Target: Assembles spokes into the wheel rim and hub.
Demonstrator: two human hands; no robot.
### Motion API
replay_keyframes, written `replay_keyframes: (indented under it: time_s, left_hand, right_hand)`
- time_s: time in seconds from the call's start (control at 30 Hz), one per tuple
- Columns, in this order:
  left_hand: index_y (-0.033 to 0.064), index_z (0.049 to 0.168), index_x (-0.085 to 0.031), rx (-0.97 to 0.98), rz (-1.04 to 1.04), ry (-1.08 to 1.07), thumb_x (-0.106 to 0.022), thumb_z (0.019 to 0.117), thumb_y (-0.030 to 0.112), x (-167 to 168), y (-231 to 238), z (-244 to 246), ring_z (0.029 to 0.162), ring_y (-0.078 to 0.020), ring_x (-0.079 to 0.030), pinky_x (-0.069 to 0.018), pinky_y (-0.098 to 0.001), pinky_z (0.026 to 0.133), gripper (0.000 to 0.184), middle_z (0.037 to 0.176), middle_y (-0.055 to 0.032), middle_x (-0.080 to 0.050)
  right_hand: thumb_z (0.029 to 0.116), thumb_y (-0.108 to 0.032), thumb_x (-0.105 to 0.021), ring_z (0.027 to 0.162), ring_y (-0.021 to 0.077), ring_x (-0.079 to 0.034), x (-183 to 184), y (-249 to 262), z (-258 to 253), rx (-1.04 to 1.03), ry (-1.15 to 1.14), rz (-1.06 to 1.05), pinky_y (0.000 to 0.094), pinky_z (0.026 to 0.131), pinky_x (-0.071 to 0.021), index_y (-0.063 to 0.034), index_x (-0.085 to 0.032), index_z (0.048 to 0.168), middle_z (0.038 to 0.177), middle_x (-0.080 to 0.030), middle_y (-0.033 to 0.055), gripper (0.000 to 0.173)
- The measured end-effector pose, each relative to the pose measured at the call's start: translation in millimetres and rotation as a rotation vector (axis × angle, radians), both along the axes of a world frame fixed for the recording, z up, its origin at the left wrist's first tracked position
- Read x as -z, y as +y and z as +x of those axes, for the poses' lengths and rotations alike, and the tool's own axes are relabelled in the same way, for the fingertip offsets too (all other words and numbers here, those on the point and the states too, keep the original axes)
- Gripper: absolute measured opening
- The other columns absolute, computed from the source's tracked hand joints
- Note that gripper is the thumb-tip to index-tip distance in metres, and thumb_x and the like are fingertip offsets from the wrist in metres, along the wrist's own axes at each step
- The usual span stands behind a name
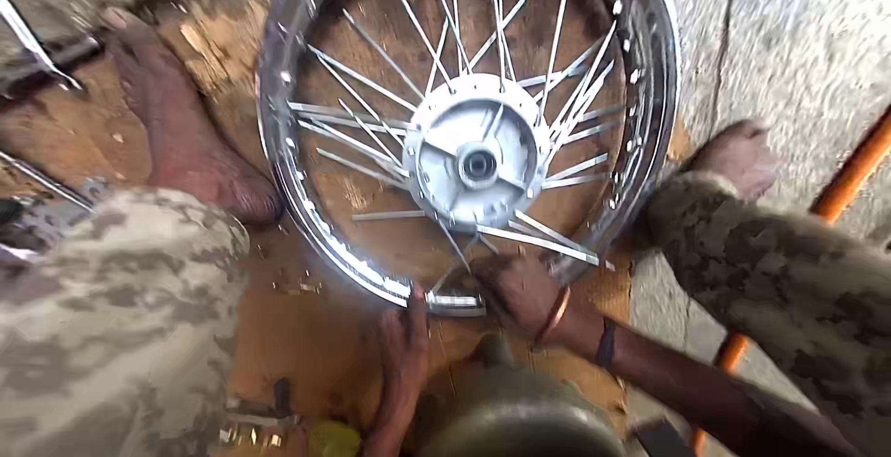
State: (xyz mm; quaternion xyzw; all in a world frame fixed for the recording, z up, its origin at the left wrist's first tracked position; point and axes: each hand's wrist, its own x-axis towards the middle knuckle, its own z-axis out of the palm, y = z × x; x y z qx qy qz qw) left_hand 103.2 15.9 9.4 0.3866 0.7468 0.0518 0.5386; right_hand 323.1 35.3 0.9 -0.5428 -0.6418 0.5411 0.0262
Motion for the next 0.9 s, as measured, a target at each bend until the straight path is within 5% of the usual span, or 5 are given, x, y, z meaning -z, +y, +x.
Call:
replay_keyframes:
  time_s: [0.17,0.3,0.4,0.53,0.9]
  left_hand:
    - [-0.0043,0.081,-0.066,0.112,0.126,-0.007,-0.055,0.1004,0.021,2,-12,0,0.051,-0.0102,-0.058,-0.0546,-0.0308,0.055,0.033,0.059,-0.0038,-0.059]
    - [-0.0017,0.086,-0.067,0.184,0.148,0.064,-0.054,0.0989,0.031,6,-8,-10,0.054,-0.0103,-0.060,-0.0556,-0.0311,0.055,0.038,0.063,-0.0023,-0.060]
    - [0.0030,0.084,-0.067,0.207,0.087,0.042,-0.053,0.0999,0.034,3,-3,-23,0.054,-0.0078,-0.058,-0.0539,-0.0289,0.054,0.038,0.062,0.0010,-0.059]
    - [0.0098,0.080,-0.066,0.211,0.084,0.028,-0.054,0.0996,0.035,-4,-2,-29,0.051,-0.0040,-0.056,-0.0509,-0.0248,0.050,0.034,0.060,0.0057,-0.057]
    - [0.0111,0.091,-0.065,0.253,-0.045,0.033,-0.057,0.1043,0.040,-5,18,-51,0.048,-0.0126,-0.054,-0.0465,-0.0297,0.045,0.033,0.063,-0.0017,-0.060]
  right_hand:
    - [0.1081,-0.034,-0.046,0.080,0.0410,-0.071,4,8,-4,-0.101,0.010,-0.146,0.0581,0.071,-0.0564,-0.0024,-0.067,0.102,0.084,-0.069,0.0200,0.039]
    - [0.1088,-0.031,-0.046,0.095,0.0453,-0.069,-7,23,-9,-0.179,-0.053,-0.378,0.0622,0.082,-0.0539,-0.0032,-0.064,0.123,0.099,-0.070,0.0242,0.037]
    - [0.1023,-0.026,-0.060,0.077,0.0337,-0.070,0,12,-11,-0.083,-0.001,-0.287,0.0553,0.070,-0.0566,-0.0080,-0.070,0.110,0.082,-0.070,0.0137,0.022]
    - [0.1061,-0.030,-0.054,0.064,0.0280,-0.067,2,6,-18,0.000,0.061,-0.205,0.0490,0.059,-0.0554,-0.0072,-0.067,0.098,0.069,-0.063,0.0094,0.027]
    - [0.1069,-0.024,-0.051,0.061,0.0309,-0.065,2,3,-32,0.038,0.058,-0.147,0.0487,0.055,-0.0528,-0.0030,-0.064,0.095,0.065,-0.059,0.0116,0.027]
